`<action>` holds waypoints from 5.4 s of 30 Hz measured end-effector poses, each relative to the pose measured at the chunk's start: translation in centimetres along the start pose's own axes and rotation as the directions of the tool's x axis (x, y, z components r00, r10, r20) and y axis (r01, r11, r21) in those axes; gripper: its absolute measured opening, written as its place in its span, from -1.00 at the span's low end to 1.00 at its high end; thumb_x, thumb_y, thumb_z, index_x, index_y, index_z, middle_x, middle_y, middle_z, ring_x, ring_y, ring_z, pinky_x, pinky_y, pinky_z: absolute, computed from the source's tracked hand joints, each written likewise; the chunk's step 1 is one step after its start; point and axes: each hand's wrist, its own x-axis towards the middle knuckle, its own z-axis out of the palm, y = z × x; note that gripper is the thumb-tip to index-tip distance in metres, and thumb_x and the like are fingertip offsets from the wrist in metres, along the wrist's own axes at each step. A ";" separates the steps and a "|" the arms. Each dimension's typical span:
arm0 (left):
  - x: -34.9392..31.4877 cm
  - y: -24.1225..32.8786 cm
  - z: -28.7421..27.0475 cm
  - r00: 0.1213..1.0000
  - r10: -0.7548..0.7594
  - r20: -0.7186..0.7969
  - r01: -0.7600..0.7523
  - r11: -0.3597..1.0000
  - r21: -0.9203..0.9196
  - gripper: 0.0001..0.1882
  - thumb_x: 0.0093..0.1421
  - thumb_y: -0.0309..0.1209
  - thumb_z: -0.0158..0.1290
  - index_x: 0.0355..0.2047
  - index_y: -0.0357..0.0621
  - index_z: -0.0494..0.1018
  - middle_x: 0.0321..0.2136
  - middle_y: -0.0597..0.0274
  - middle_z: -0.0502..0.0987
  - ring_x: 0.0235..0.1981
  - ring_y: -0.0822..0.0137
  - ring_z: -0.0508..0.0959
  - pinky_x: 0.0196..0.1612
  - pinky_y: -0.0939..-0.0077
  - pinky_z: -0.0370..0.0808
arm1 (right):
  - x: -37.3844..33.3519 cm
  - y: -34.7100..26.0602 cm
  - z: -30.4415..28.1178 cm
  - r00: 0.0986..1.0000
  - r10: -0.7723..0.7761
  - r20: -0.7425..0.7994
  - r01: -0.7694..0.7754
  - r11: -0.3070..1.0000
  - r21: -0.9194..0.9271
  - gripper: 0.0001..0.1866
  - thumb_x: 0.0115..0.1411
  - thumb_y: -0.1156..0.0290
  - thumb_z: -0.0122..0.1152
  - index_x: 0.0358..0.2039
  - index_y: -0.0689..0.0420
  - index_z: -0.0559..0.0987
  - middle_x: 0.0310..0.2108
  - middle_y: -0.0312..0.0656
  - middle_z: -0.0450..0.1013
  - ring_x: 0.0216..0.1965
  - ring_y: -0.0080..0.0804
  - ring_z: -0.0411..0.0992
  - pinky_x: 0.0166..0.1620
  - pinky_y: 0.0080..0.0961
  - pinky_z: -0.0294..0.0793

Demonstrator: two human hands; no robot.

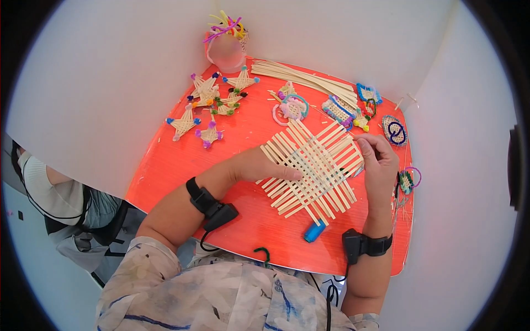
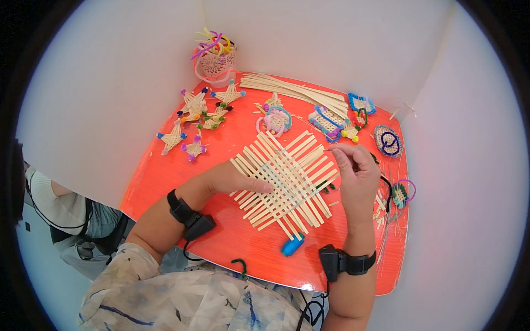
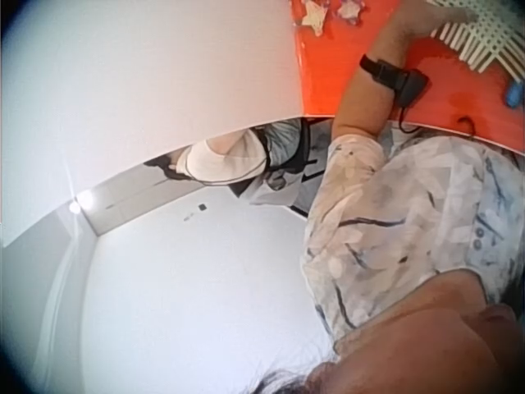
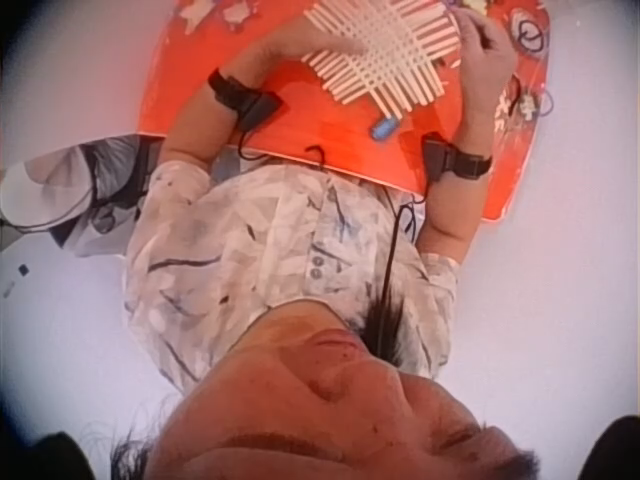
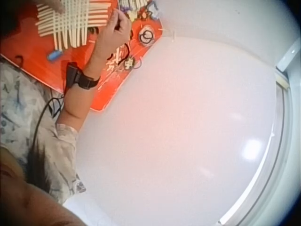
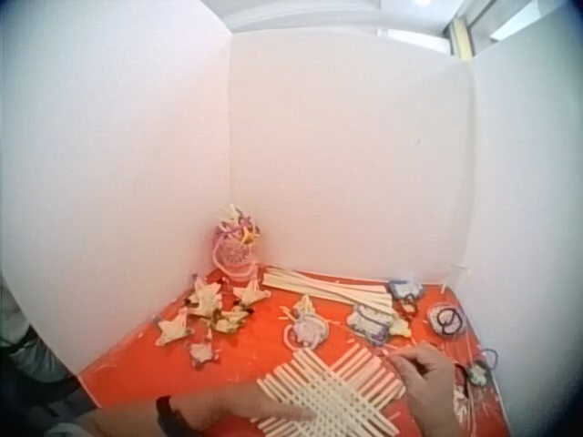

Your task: Weave wooden sticks and thread together to create decorative stars.

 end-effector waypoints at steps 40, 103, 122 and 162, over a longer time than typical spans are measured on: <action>0.8 -1.4 -3.5 0.974 -0.217 -0.059 0.209 0.969 -0.129 -0.30 0.00 -0.46 0.28 0.16 -0.27 0.27 -0.04 0.17 0.51 -0.03 0.33 0.51 0.03 0.41 0.46 | -1.0 5.1 3.0 0.856 0.500 0.131 -0.513 0.853 0.093 -0.83 0.24 0.46 0.15 -0.25 0.29 0.60 -0.41 -0.40 0.49 -0.42 -0.76 0.35 -0.39 -0.77 0.31; 1.9 -3.7 -1.6 0.802 0.005 -0.598 -0.255 0.907 -0.334 -0.65 0.25 -0.45 0.05 0.02 -0.33 0.38 -0.07 0.17 0.51 -0.09 0.40 0.52 -0.06 0.49 0.50 | -3.6 -2.0 6.1 0.940 -0.103 0.324 0.184 0.955 -0.232 -0.84 0.12 0.61 0.16 -0.26 0.17 0.57 -0.56 -0.12 0.35 -0.59 -0.28 0.36 -0.52 -0.45 0.32; 0.5 -0.8 -1.0 0.984 -0.116 -0.134 0.134 0.982 0.132 -0.44 0.13 -0.29 0.22 0.09 -0.26 0.34 -0.03 0.17 0.50 -0.02 0.37 0.48 0.04 0.45 0.42 | -0.8 -1.9 2.0 0.964 -0.256 0.070 0.261 0.869 -0.420 -0.87 0.01 0.61 0.30 -0.38 0.21 0.57 -0.52 -0.22 0.34 -0.57 -0.45 0.31 -0.49 -0.52 0.32; 1.5 -2.1 0.3 0.965 -0.050 -0.256 -0.162 0.653 -0.740 -0.59 0.32 -0.39 -0.05 0.12 -0.33 0.26 -0.01 0.03 0.47 -0.04 0.27 0.54 0.02 0.38 0.53 | -4.1 0.9 6.7 0.911 0.251 0.327 -0.306 0.943 0.128 -0.80 0.26 0.57 -0.03 -0.17 0.31 0.53 -0.36 -0.25 0.53 -0.32 -0.61 0.39 -0.22 -0.57 0.38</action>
